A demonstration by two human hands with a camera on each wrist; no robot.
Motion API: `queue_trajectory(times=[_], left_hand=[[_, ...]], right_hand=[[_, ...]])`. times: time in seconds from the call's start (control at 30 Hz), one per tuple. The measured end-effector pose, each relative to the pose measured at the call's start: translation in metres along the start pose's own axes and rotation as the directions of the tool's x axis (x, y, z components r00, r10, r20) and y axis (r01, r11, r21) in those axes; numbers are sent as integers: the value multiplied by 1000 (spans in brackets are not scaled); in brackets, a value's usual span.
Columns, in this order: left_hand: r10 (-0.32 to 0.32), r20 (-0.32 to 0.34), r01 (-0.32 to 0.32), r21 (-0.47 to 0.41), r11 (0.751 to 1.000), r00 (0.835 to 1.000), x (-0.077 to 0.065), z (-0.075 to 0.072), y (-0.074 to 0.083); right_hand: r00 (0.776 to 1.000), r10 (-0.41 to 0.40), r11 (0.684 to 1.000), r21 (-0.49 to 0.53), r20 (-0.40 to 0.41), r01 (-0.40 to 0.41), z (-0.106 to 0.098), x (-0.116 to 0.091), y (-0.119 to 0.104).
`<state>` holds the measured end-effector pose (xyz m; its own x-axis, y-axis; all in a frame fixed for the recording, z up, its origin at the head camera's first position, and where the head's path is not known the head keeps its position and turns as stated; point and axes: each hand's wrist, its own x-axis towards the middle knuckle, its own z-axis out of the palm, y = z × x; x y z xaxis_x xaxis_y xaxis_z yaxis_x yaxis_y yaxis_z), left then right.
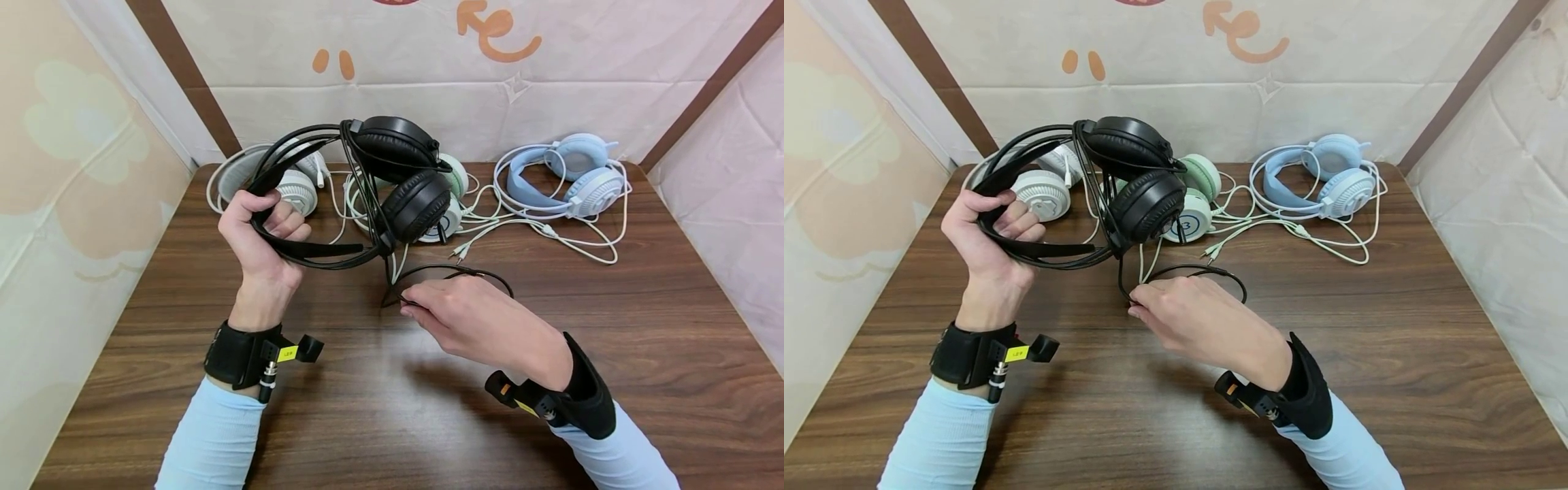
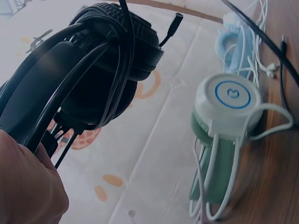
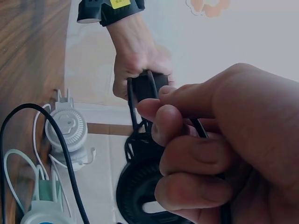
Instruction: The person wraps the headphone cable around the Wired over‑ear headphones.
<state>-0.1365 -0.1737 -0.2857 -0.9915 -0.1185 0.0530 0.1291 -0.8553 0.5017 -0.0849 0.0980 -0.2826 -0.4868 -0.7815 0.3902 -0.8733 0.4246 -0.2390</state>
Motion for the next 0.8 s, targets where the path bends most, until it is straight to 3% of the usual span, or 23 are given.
queue_trajectory(times=[0.13,0.27,0.4,0.53,0.63,0.8], left_hand=[[40,43,-44,107,993,998,-2,0,-2],[56,101,-78,227,971,993,-4,2,-5],[85,148,-132,347,928,985,-6,6,-8],[108,176,-176,438,882,979,-7,9,-11],[90,183,-171,498,850,979,-8,9,-12],[-1,220,-128,573,809,976,-9,10,-12]], right_hand=[[1000,15,1000,-28,13,-14,-3,-2,-2],[998,27,1000,-8,56,-26,-8,-5,-4],[996,32,999,26,88,-34,-15,-9,-5],[998,18,999,46,56,-20,-20,-12,-4],[1000,17,999,50,18,-18,-23,-13,-1],[999,37,999,38,-28,-35,-30,-16,7]])
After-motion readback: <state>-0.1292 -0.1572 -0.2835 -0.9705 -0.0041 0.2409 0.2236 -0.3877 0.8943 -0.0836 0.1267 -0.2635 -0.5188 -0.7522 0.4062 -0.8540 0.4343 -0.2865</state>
